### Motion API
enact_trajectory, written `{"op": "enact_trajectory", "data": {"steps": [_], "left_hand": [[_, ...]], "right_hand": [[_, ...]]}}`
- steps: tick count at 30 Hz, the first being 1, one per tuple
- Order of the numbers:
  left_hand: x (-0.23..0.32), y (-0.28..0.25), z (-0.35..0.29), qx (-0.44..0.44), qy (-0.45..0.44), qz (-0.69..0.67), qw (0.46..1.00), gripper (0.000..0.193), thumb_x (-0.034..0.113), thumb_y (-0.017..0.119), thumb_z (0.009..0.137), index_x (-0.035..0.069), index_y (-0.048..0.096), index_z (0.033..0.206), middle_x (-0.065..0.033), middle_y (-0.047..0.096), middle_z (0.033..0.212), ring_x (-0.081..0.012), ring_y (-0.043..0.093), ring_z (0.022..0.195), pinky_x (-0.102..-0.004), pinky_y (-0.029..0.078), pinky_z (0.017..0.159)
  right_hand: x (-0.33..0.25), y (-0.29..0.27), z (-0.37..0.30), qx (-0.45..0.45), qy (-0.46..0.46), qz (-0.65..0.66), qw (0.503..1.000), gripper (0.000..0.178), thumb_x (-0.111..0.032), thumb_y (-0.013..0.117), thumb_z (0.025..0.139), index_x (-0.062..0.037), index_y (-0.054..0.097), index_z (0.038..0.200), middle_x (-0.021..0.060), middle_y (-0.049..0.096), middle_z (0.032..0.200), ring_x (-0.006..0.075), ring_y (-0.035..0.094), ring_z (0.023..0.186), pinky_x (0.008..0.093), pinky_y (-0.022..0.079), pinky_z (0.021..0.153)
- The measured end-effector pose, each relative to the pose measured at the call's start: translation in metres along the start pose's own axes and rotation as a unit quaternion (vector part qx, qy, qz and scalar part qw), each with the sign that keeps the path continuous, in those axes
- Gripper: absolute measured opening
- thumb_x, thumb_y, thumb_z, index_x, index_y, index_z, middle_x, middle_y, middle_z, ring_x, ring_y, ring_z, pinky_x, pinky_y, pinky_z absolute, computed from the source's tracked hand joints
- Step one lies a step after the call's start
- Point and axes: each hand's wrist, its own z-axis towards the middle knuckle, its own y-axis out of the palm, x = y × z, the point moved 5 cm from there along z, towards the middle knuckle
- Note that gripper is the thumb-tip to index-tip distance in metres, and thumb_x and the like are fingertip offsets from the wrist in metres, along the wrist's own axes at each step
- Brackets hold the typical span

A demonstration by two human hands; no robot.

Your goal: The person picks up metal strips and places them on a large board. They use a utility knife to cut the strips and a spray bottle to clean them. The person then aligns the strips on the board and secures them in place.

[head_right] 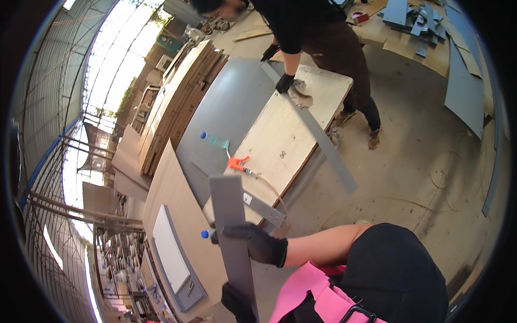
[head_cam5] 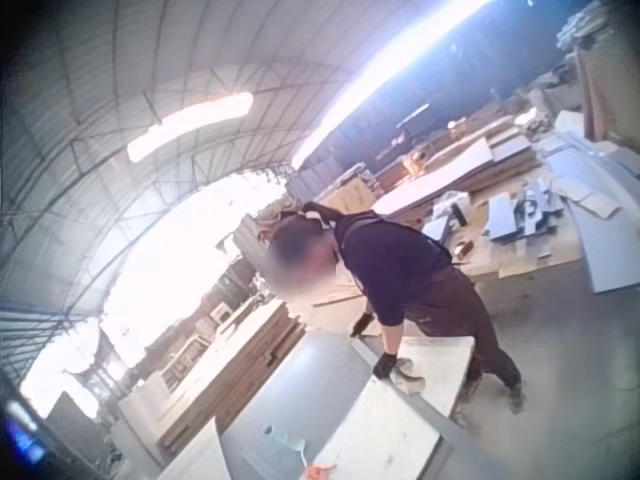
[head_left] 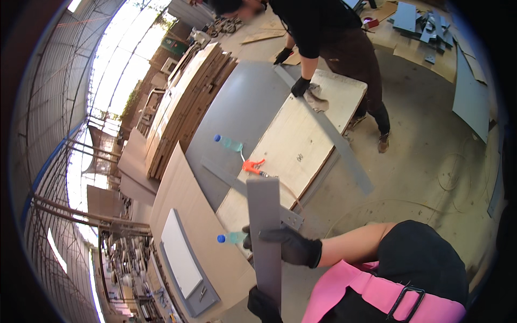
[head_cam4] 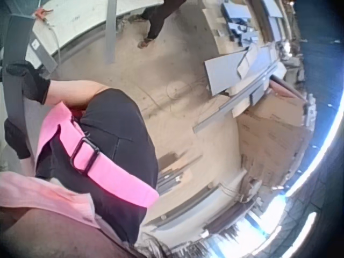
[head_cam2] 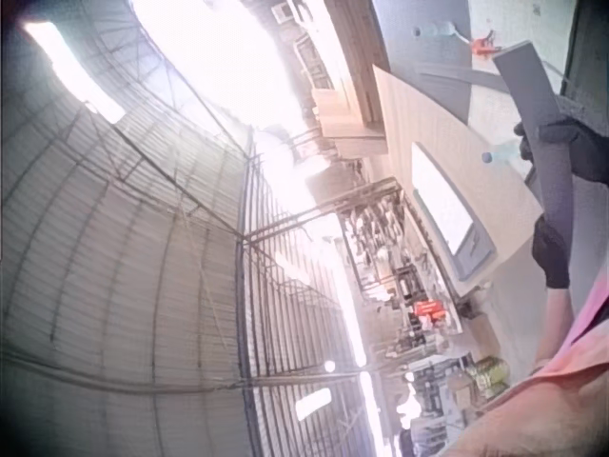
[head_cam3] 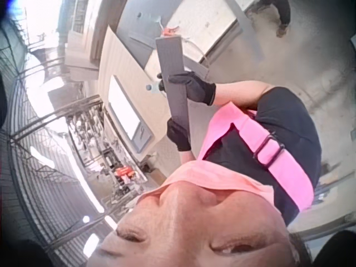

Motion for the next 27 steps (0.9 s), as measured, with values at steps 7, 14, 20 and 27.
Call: {"op": "enact_trajectory", "data": {"steps": [7,14,20,27], "left_hand": [[0.020,0.006,-0.002,-0.026,-0.059,-0.063,0.996,0.034,0.027,0.047,0.100,-0.003,0.062,0.096,-0.0210,0.063,0.080,-0.0384,0.061,0.075,-0.0451,0.047,0.067],[-0.104,0.005,-0.145,-0.003,-0.184,-0.088,0.979,0.038,0.030,0.045,0.103,-0.004,0.063,0.105,-0.0185,0.066,0.098,-0.0336,0.061,0.094,-0.0426,0.048,0.083],[-0.050,0.003,-0.127,0.087,-0.120,0.121,0.981,0.059,0.030,0.061,0.093,-0.006,0.046,0.136,-0.0258,0.060,0.118,-0.0418,0.053,0.117,-0.0467,0.039,0.105],[0.076,0.030,-0.040,0.059,0.035,0.035,0.997,0.093,0.033,0.081,0.070,0.000,0.033,0.143,-0.0223,0.052,0.121,-0.0386,0.050,0.112,-0.0485,0.040,0.095]], "right_hand": [[0.030,0.020,-0.017,-0.009,0.092,-0.034,0.995,0.058,-0.031,0.064,0.092,0.0013,0.045,0.136,0.0117,0.060,0.118,0.0188,0.059,0.108,0.0331,0.046,0.095],[-0.044,0.032,0.003,-0.031,0.026,-0.057,0.998,0.053,-0.032,0.058,0.096,0.0001,0.047,0.136,0.0103,0.062,0.116,0.0176,0.057,0.110,0.0322,0.045,0.093],[-0.069,0.035,-0.008,0.022,0.012,-0.136,0.990,0.060,-0.029,0.061,0.090,0.0042,0.043,0.137,0.0120,0.061,0.118,0.0199,0.055,0.113,0.0342,0.044,0.096],[-0.041,0.023,-0.023,0.036,0.035,-0.069,0.996,0.066,-0.032,0.065,0.088,0.0025,0.040,0.138,0.0129,0.060,0.119,0.0209,0.056,0.111,0.0352,0.044,0.096]]}}
